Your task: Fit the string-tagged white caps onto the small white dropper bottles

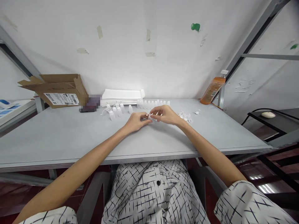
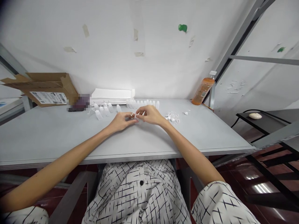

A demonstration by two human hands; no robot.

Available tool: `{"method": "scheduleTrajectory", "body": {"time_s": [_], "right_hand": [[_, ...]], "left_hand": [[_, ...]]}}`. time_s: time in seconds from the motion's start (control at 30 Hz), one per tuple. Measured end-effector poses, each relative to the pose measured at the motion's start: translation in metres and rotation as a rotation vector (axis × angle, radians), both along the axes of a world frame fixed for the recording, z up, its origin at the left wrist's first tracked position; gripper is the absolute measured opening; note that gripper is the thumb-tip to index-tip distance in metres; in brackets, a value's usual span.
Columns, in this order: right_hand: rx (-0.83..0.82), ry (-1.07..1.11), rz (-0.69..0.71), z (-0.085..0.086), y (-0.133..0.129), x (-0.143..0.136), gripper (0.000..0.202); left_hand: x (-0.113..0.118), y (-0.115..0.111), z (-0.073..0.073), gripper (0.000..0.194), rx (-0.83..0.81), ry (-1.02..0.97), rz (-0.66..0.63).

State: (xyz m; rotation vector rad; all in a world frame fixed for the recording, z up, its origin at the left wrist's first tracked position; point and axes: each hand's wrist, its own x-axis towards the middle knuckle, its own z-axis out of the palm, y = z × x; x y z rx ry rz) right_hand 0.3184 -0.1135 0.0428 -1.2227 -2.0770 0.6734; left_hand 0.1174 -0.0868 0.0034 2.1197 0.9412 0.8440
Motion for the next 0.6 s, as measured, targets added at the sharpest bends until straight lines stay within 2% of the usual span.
{"method": "scheduleTrajectory", "body": {"time_s": [0.23,0.43,0.6], "right_hand": [[-0.051,0.006,0.064,-0.0018,0.0012,-0.0003,0.023],[0.094,-0.117,0.002,-0.0055,0.0025,-0.0034,0.017],[0.073,-0.131,-0.005,-0.0048,0.001,-0.0063,0.015]], "left_hand": [[0.0019,-0.0008,-0.0005,0.031,0.024,0.013,0.027],[0.0039,0.0008,-0.0017,0.033,0.057,0.036,0.02],[0.0055,-0.0009,0.0001,0.034,0.053,0.057,0.017]]}}
